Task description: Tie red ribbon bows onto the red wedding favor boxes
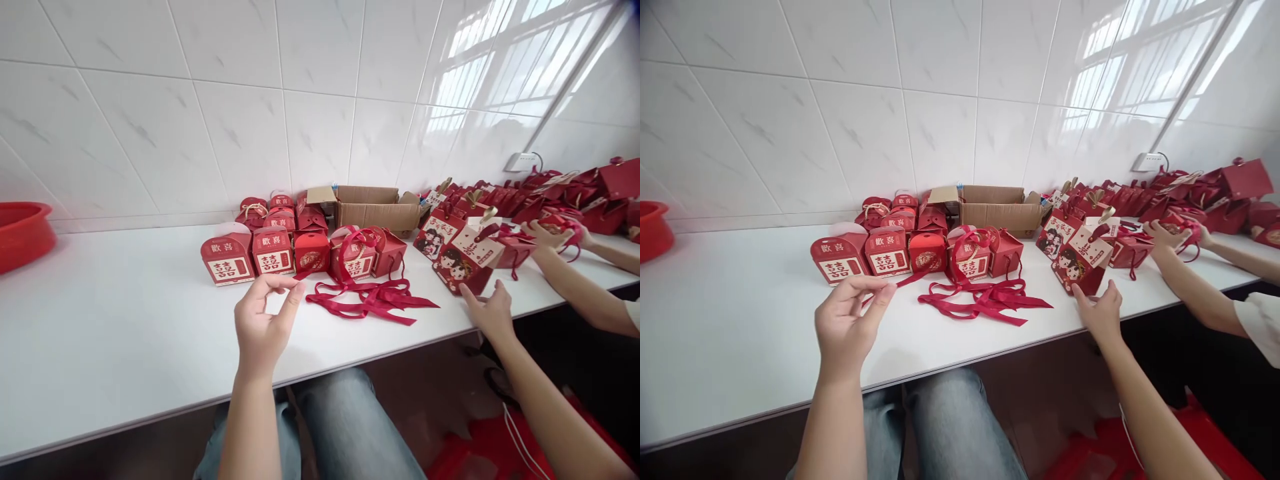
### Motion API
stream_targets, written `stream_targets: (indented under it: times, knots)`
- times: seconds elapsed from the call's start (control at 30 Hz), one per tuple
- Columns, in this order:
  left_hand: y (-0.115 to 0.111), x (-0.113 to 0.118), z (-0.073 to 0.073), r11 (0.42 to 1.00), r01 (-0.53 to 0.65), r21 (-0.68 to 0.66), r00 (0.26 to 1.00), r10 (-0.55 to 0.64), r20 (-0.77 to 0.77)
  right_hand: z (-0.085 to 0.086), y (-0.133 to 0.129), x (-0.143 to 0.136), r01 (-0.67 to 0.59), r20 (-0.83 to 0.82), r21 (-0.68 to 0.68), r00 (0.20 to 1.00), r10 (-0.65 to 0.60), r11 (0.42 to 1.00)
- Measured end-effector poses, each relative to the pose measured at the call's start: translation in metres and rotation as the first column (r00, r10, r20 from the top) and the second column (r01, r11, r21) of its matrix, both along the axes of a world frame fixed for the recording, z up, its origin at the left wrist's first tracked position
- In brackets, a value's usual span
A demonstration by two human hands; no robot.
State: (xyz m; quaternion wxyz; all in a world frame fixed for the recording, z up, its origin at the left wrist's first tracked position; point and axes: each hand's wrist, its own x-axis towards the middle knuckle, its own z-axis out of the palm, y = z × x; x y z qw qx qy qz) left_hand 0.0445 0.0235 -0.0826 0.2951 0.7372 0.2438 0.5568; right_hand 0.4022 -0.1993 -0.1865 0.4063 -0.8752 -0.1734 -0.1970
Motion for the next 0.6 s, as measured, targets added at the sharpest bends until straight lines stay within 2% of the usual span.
stream_targets:
  times: [0.07,0.13,0.2,0.33,0.43,0.6]
  knots:
    - [0.006,0.010,-0.010,1.000,-0.029,0.005,0.962,0.029,-0.273,-0.006,0.006,-0.018,-0.051,0.056,0.008,0.997,0.051,0.999]
    - [0.010,0.026,-0.024,1.000,0.008,0.008,0.878,-0.003,-0.478,-0.013,0.013,-0.038,-0.166,0.108,-0.035,0.980,0.169,0.985]
    - [0.010,0.043,-0.042,0.998,0.058,-0.007,0.794,-0.051,-0.606,-0.019,0.020,-0.055,-0.250,0.130,-0.105,0.956,0.262,0.963]
    - [0.005,0.067,-0.070,0.997,0.066,-0.047,0.577,-0.077,-0.813,-0.027,0.029,-0.070,-0.221,0.114,-0.194,0.963,0.245,0.956]
    - [0.003,0.070,-0.076,0.997,0.070,-0.029,0.470,-0.058,-0.881,-0.027,0.029,-0.070,-0.205,0.104,-0.242,0.966,0.235,0.948]
    - [-0.002,0.067,-0.068,0.999,0.053,0.012,0.374,-0.009,-0.927,-0.018,0.026,-0.075,-0.172,0.086,-0.300,0.975,0.207,0.938]
